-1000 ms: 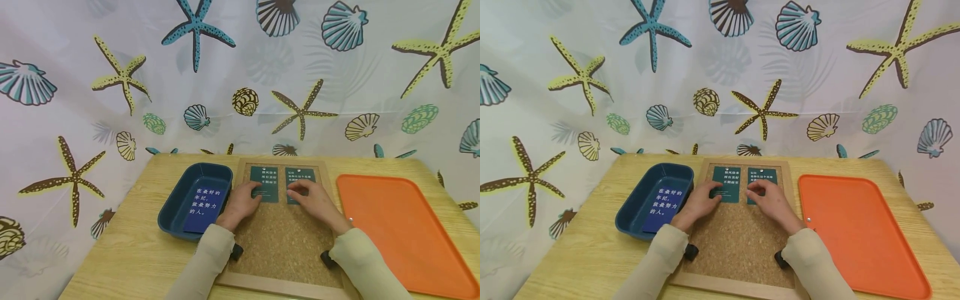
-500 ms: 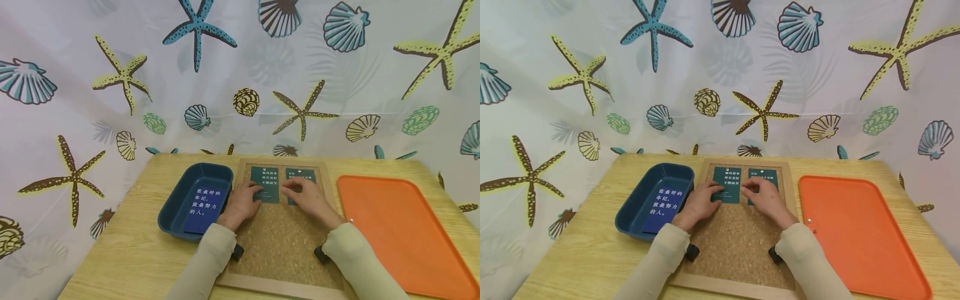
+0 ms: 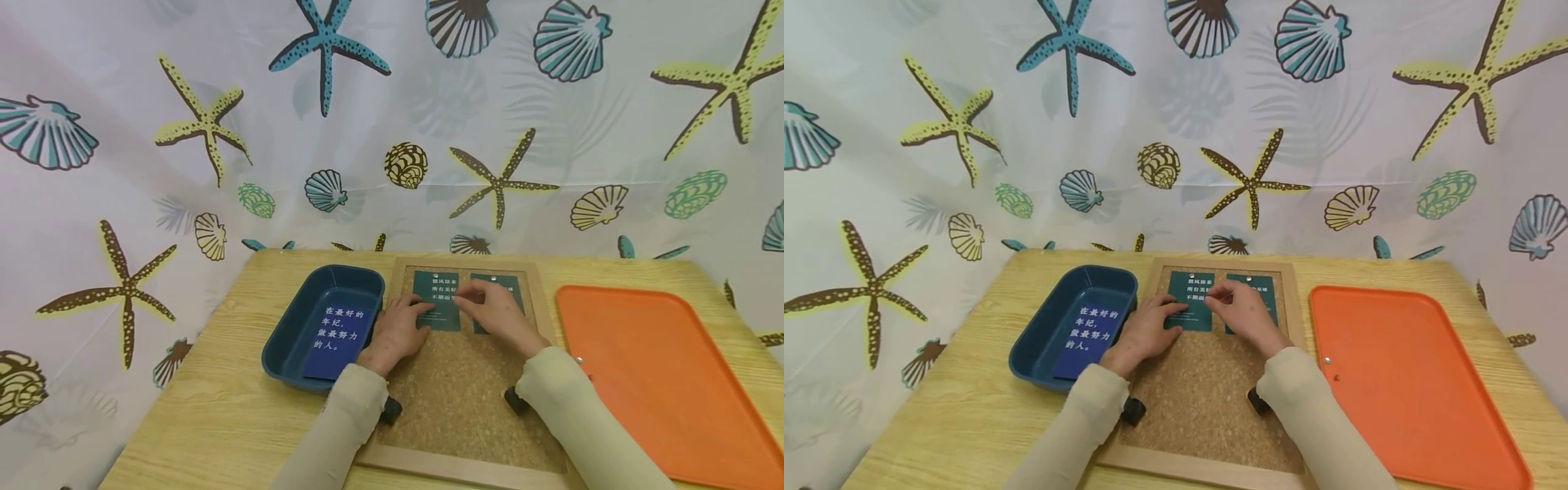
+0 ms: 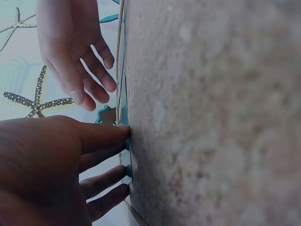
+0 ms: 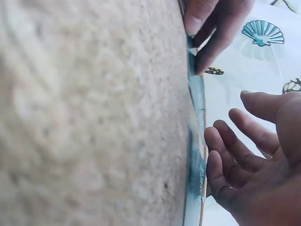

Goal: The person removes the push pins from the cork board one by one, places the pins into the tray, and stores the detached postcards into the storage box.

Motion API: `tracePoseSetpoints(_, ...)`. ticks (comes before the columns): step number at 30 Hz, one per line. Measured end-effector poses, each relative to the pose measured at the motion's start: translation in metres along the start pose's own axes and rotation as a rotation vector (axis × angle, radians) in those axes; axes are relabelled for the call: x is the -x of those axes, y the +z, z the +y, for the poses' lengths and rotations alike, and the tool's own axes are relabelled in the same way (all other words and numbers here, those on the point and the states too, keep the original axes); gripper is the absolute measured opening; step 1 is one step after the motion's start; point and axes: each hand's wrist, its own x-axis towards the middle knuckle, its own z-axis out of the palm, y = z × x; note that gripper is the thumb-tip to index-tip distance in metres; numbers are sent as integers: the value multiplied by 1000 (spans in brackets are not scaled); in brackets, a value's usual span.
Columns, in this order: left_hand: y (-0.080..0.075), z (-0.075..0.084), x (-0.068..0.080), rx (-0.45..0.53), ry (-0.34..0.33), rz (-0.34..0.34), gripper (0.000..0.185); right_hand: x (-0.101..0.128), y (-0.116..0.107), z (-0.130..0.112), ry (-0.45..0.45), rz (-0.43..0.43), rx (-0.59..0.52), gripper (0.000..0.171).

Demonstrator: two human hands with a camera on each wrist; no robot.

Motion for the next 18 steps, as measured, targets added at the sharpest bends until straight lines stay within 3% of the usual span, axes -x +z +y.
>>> tracePoseSetpoints(18,0,1,3,16,-13,-7,47,-13,9,-1,-6,-4,0,35)
